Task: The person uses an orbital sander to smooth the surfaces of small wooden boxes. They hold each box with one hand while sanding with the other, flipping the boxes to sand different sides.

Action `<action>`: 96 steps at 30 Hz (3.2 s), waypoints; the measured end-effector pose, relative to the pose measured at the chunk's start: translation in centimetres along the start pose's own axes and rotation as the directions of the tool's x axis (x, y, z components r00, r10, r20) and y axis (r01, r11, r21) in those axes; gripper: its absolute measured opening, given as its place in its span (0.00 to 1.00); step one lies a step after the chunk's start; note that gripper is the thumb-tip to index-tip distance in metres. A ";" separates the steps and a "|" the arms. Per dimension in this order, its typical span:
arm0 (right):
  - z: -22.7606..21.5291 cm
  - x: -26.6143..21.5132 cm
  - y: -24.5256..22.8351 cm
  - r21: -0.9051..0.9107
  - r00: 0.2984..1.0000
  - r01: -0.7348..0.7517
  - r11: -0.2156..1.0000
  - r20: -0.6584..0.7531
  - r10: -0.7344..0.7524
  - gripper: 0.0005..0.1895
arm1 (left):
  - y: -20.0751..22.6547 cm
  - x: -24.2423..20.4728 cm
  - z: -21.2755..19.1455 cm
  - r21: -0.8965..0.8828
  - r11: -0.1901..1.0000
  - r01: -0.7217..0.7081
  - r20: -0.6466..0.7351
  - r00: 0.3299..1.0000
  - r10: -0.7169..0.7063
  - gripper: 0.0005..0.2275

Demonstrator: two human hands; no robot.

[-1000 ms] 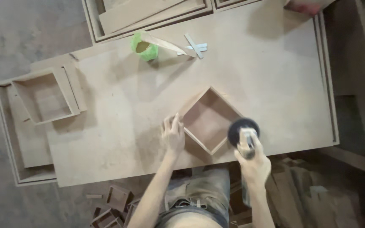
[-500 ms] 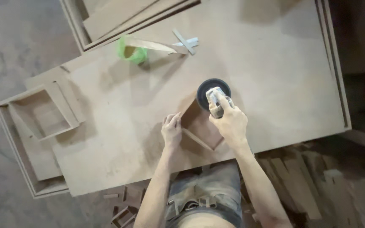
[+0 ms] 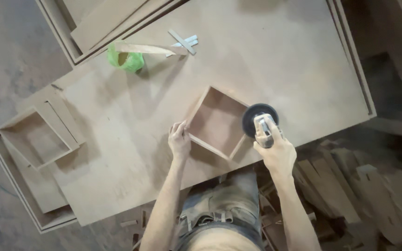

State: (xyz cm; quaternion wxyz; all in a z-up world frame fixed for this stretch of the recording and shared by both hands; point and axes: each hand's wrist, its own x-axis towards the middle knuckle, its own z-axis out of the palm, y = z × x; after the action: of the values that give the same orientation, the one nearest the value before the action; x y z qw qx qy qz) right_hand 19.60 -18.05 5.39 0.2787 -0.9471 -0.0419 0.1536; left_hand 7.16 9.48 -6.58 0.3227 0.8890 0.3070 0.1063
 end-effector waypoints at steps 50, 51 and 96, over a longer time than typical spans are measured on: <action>3.7 -8.2 -3.4 -0.015 0.956 0.169 0.986 0.247 -0.160 0.41 | 5.6 14.0 0.2 -0.033 0.950 0.311 0.785 0.597 -0.168 0.16; 3.4 -8.3 -2.7 0.000 0.962 0.171 0.985 0.215 -0.166 0.41 | 5.8 14.0 0.3 -0.029 0.965 0.260 0.773 0.618 -0.144 0.14; 2.5 -0.9 0.7 -0.182 0.891 0.436 0.881 0.225 -0.394 0.25 | -1.7 14.4 7.4 0.461 0.699 -0.547 0.323 0.837 0.442 0.23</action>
State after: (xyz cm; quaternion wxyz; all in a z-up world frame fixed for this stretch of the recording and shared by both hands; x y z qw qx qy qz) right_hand 17.98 -17.56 3.27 0.1899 -0.9235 -0.2870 0.1698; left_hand 20.58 15.65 -13.52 0.0482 0.9979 0.0412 0.0153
